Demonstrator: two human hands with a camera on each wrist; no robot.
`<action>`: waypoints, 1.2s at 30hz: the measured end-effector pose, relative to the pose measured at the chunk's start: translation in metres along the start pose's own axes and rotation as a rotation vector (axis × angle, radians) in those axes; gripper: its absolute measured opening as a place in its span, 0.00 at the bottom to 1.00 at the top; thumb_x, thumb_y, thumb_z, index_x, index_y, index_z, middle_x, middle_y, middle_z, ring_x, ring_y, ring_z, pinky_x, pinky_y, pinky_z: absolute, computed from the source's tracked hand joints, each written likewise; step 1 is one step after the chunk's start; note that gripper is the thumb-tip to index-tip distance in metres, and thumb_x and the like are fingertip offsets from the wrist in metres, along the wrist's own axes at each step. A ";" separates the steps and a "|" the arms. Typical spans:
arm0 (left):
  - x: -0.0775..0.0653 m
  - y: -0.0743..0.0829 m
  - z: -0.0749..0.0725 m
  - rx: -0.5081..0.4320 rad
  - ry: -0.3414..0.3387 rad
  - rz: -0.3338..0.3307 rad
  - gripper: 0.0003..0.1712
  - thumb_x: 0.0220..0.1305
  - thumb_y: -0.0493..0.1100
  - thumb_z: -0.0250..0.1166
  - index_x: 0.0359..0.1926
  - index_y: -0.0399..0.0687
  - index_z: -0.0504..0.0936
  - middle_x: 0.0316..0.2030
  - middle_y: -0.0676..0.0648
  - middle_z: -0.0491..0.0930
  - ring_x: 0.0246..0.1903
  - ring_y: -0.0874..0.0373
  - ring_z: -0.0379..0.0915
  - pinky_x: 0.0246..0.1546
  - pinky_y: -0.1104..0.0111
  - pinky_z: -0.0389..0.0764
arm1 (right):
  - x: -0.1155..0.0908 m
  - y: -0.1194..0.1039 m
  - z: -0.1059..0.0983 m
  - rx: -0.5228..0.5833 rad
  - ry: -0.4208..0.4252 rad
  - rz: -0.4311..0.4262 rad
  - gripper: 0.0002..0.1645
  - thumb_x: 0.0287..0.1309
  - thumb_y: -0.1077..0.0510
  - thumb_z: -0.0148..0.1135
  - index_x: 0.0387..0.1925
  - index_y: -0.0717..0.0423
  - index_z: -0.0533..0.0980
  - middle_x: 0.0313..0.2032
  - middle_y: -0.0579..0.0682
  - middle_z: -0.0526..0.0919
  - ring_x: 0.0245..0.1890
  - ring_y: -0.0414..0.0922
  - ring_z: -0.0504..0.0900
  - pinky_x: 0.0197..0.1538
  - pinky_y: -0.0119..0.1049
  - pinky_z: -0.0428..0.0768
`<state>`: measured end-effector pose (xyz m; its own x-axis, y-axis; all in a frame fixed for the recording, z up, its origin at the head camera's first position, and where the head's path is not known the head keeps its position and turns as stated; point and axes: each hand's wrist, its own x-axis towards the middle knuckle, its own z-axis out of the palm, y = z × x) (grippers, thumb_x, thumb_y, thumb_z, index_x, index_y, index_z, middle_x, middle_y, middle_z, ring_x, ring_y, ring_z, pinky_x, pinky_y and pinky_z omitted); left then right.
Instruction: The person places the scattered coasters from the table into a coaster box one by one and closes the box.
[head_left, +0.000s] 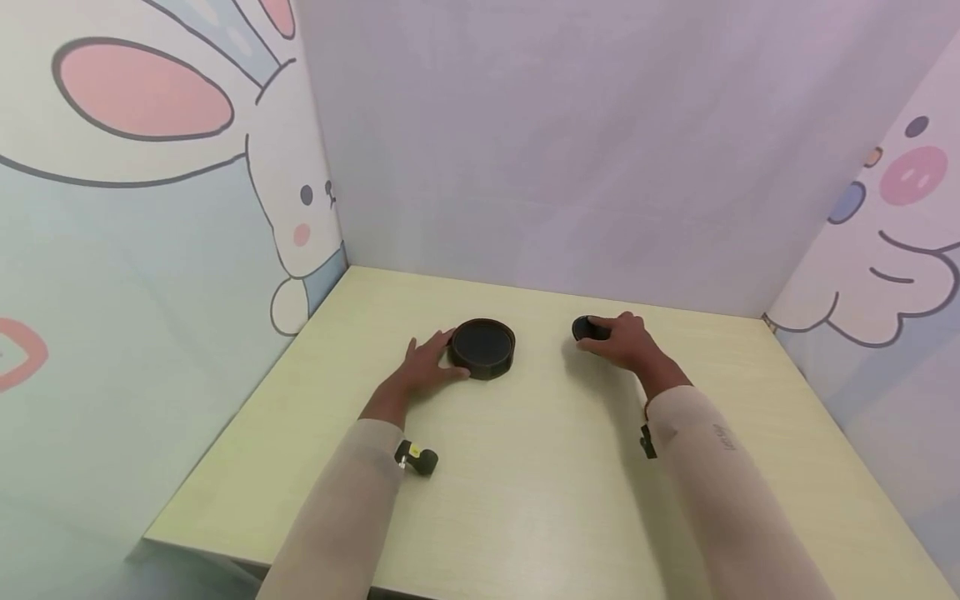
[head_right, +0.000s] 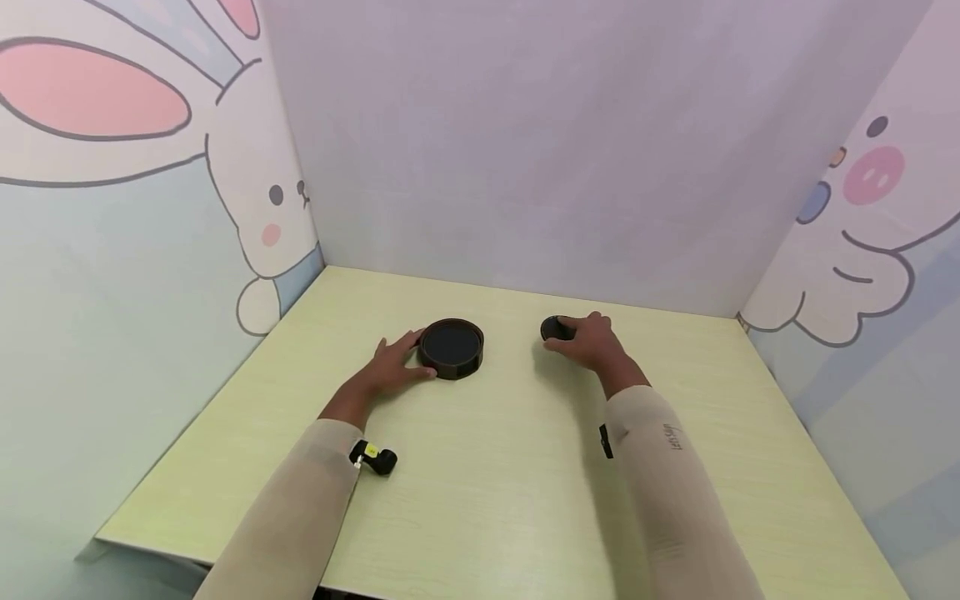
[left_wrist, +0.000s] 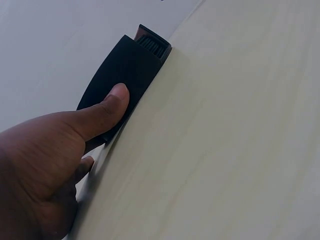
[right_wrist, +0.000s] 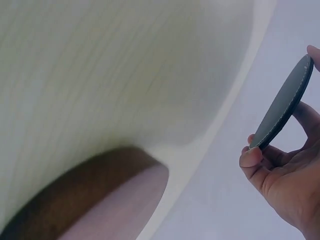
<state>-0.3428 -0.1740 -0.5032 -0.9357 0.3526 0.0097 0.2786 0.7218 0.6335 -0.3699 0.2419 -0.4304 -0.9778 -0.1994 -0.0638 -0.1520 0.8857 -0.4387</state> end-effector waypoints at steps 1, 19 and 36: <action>0.000 0.000 0.000 0.000 -0.001 -0.002 0.58 0.73 0.65 0.70 0.90 0.53 0.49 0.88 0.44 0.52 0.90 0.42 0.39 0.88 0.40 0.21 | 0.000 -0.003 0.002 0.000 0.006 -0.013 0.49 0.71 0.32 0.65 0.83 0.50 0.66 0.69 0.78 0.66 0.72 0.73 0.63 0.66 0.69 0.76; -0.001 0.005 -0.002 0.001 -0.001 -0.006 0.58 0.73 0.64 0.70 0.90 0.51 0.49 0.88 0.43 0.53 0.89 0.41 0.40 0.88 0.39 0.23 | 0.001 -0.046 0.021 -0.027 0.064 -0.160 0.45 0.69 0.36 0.67 0.81 0.45 0.71 0.68 0.68 0.68 0.67 0.65 0.67 0.65 0.66 0.79; -0.003 0.006 -0.003 0.007 0.011 0.004 0.57 0.73 0.65 0.70 0.90 0.55 0.51 0.88 0.44 0.55 0.89 0.41 0.41 0.88 0.38 0.23 | 0.004 -0.092 0.044 -0.054 0.077 -0.209 0.45 0.71 0.32 0.63 0.83 0.40 0.67 0.74 0.65 0.66 0.70 0.62 0.66 0.64 0.65 0.82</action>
<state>-0.3389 -0.1731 -0.4969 -0.9369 0.3489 0.0214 0.2841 0.7243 0.6282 -0.3539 0.1414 -0.4301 -0.9320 -0.3504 0.0927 -0.3580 0.8499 -0.3868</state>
